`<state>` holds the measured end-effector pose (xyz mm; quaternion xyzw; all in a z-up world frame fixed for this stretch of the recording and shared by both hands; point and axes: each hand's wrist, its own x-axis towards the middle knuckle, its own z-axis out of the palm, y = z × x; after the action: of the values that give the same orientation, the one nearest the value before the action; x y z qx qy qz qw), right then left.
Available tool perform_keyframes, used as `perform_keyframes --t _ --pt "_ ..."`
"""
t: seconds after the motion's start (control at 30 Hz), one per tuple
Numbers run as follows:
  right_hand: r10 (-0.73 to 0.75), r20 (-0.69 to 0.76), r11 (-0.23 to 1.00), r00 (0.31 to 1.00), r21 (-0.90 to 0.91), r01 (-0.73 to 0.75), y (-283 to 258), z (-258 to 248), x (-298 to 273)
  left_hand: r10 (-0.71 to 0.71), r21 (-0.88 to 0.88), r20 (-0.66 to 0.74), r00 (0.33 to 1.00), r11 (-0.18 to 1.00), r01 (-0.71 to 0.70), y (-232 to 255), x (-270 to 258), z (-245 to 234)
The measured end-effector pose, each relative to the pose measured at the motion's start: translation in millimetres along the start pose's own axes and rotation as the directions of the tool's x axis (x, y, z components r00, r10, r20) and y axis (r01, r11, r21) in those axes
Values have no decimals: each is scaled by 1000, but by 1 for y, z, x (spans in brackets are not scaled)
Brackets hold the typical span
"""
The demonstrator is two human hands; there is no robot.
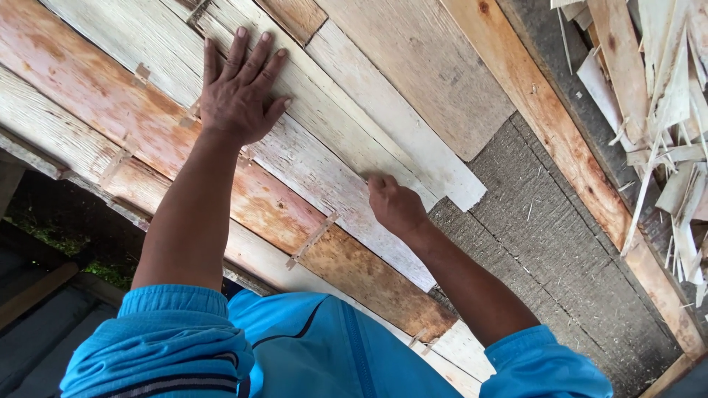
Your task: The person uses a red utility knife to shave thin strips from a light-colored wooden plank on a workbench. They repeatedly position the plank, draw the knife along its length to remove shavings, and set the plank aside. The workbench is cluttered with wood scraps and shavings.
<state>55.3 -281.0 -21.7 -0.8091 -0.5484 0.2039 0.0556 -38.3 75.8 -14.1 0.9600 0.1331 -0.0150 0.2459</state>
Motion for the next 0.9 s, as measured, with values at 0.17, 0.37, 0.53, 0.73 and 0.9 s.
perform_keyframes --t 0.17,0.37,0.53,0.73,0.9 --pt "36 14 997 999 -72 -35 12 21 -15 8 -1 -4 1000 1000 -8 0 1 -1" --pt "73 58 997 996 -20 -72 14 13 -41 -8 -1 13 1000 1000 8 2 0 -1" --pt "84 36 985 996 -154 -77 29 23 -80 -34 25 58 998 999 33 7 2 0" --pt "185 118 983 976 -27 -183 40 22 -108 -90 92 130 987 993 78 9 6 -5" --pt "404 -30 910 914 119 -398 30 11 -104 -26 79 23 999 997 24 9 3 -2"
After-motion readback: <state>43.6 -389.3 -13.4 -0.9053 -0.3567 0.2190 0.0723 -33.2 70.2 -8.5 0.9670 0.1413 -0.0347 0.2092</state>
